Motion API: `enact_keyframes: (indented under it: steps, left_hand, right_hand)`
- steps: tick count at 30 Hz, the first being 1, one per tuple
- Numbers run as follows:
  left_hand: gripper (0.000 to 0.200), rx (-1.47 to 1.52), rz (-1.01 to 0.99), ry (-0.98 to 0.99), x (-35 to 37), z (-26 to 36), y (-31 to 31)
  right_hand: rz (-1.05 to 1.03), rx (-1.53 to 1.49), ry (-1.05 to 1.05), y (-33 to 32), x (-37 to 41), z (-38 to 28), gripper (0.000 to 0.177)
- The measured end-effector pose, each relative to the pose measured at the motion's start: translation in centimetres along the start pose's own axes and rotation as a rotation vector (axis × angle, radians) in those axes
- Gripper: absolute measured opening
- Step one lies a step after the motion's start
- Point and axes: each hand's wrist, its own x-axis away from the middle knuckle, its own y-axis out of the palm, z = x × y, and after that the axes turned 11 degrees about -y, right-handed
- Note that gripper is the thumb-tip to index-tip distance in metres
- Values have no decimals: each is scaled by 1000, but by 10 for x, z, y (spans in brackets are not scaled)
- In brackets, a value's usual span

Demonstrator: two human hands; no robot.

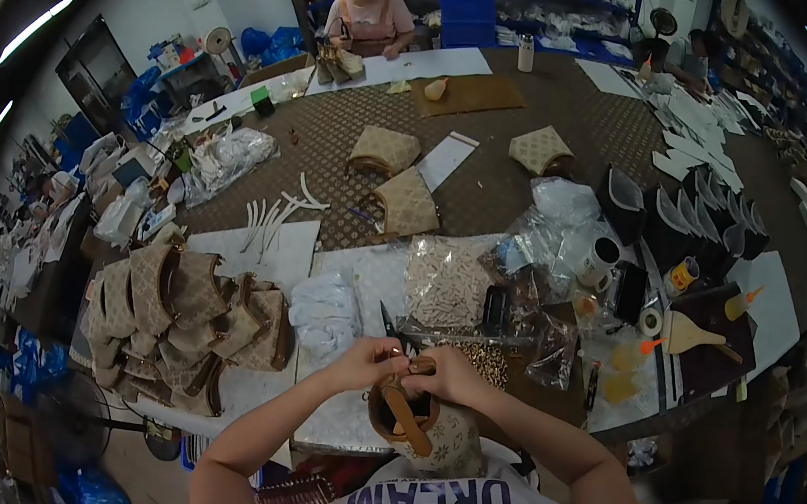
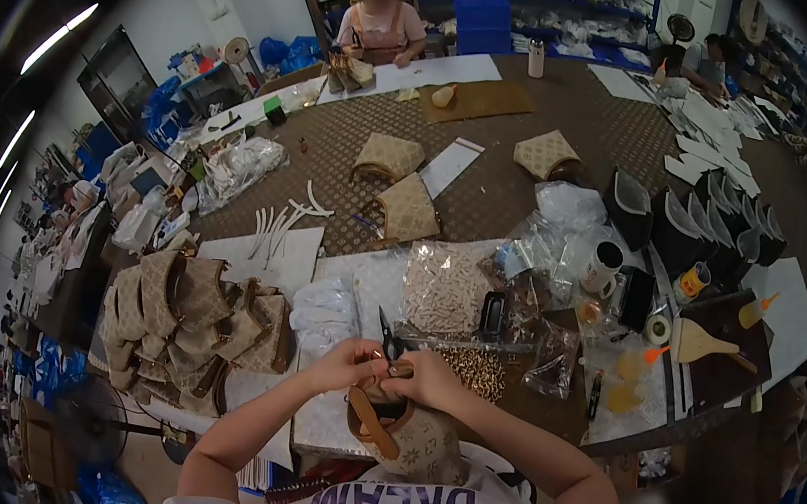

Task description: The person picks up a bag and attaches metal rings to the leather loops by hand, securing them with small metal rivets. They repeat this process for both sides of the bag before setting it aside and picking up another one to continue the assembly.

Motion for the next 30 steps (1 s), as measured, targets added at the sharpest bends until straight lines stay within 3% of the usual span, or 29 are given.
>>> enact_keyframes:
  steps: [1, 2, 3, 4, 6, 7, 9, 10, 11, 13, 14, 15, 18, 19, 22, 23, 26, 28, 30]
  left_hand:
    - [18, -198, 74, 40, -1, 2, 0]
    - [9, -765, 295, 109, 15, 35, 8]
    - [8, -847, 476, 362, 22, 51, 14]
    - [12, -919, 656, 621, 26, 61, 20]
    - [19, -749, 296, 828, 37, 89, 25]
    - [23, -660, 110, 919, 39, 96, 25]
    - [28, -592, -35, 781, 33, 88, 22]
    - [31, -550, -107, 712, 25, 82, 20]
    - [29, -655, -69, 752, 17, 79, 8]
    - [30, -477, 20, 565, 29, 88, -5]
    - [30, -384, 59, 468, 34, 90, -9]
    - [32, -459, 235, 565, 32, 86, -13]
    - [39, -332, 435, 561, 35, 105, -10]
    - [41, -232, 448, 498, 32, 106, -7]
    - [32, 58, 367, 330, 23, 99, -1]
    - [27, 147, 269, 127, 27, 101, -3]
    - [17, 45, -1, -18, 18, 75, -12]
    - [16, -285, 7, 304, 12, 54, -8]
    - [18, -96, 58, 198, 14, 50, 10]
  right_hand:
    - [-38, 24, -8, 3, -3, 11, 29]
    - [-63, -138, -12, 7, -10, 36, 30]
    - [-94, -299, -14, 11, -17, 54, 33]
    - [-151, -784, -156, 11, -20, 51, 35]
    - [-284, -800, -107, -7, -24, 50, 43]
    - [-47, -1203, 304, -6, -30, 40, 47]
    - [-64, -1161, 141, -1, -29, 54, 49]
    - [104, -1367, 277, -12, -18, 19, 43]
    - [180, -1321, 170, -23, -16, 16, 42]
    - [327, -1228, -47, -47, -12, 8, 40]
    - [418, -902, -165, -57, -8, -4, 39]
    - [497, -570, -276, -68, 1, -31, 37]
    - [219, 138, -548, -78, 19, -84, 47]
    - [155, -72, -518, -70, 20, -100, 54]
    - [155, 140, -507, -77, 8, -83, 48]
    - [76, 91, -434, -85, 6, -78, 47]
    - [-186, 93, -203, -99, 3, -53, 44]
    - [-326, -342, -68, -94, 3, -39, 41]
    - [-313, -386, 43, -83, 7, -34, 42]
